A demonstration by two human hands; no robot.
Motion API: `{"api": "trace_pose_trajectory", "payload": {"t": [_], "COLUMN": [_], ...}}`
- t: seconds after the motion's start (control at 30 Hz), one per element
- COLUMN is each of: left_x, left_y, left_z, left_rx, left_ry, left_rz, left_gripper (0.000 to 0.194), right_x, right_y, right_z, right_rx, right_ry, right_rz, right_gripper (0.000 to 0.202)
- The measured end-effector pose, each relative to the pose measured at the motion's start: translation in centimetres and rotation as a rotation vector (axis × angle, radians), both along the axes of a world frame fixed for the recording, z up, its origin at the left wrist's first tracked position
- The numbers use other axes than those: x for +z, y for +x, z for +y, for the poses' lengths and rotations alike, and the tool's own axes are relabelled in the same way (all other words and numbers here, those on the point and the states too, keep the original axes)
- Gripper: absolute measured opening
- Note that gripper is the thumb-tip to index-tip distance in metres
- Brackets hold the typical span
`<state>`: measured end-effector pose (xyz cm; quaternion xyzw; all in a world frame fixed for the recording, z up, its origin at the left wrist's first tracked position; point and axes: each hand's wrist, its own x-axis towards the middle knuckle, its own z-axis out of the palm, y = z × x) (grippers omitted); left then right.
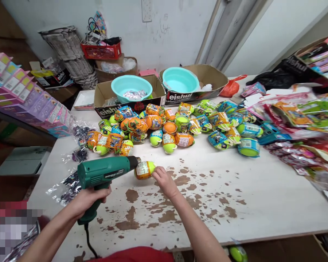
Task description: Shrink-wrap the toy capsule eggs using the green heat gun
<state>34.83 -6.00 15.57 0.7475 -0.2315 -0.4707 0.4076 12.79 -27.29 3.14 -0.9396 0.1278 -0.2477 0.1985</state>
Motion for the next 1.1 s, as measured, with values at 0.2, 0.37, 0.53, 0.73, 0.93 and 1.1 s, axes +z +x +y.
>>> {"api": "trace_pose_trajectory", "payload": {"t": [0.2,0.37,0.53,0.73,0.93,1.1], "left_x": [1.5,2.0,1.0,1.8,3.7,4.3], "left_y": [-0.8,-2.7,-4.3,-8.8,-13.9,-18.2], "left_z": [2.8,4.9,5.7,5.6,3.2,0.7], "left_rx": [0.042,-0.069,-0.181,-0.346,-0.318,-0.373], "left_ry": [-0.031,-0.039,-0.029,-0.048,0.064,0.013], "left_rz": [0.058,0.191,0.078,0.137,-0.071,0.151], "left_gripper": [0.019,0.021,0.022,0.022,0.019,0.009], "right_x": [0.1,-0.3,0.1,1.2,3.6,5.0], "right_y": [-4.2,-6.3,-8.8,-12.5,-17.2,-27.2], "right_z": [4.3,8.3,11.4,13.9,13.7,13.6], "right_rx": [-0.397,-0.656,-0.821,-0.910,-1.009,-1.198], "right_ry": [0.573,1.000,1.034,1.021,0.949,0.901], "right_rz": [-0.289,-0.475,-0.555,-0.555,-0.430,-0.237], "right_gripper": [0.015,0.032,0.040,0.041,0.042,0.049]}}
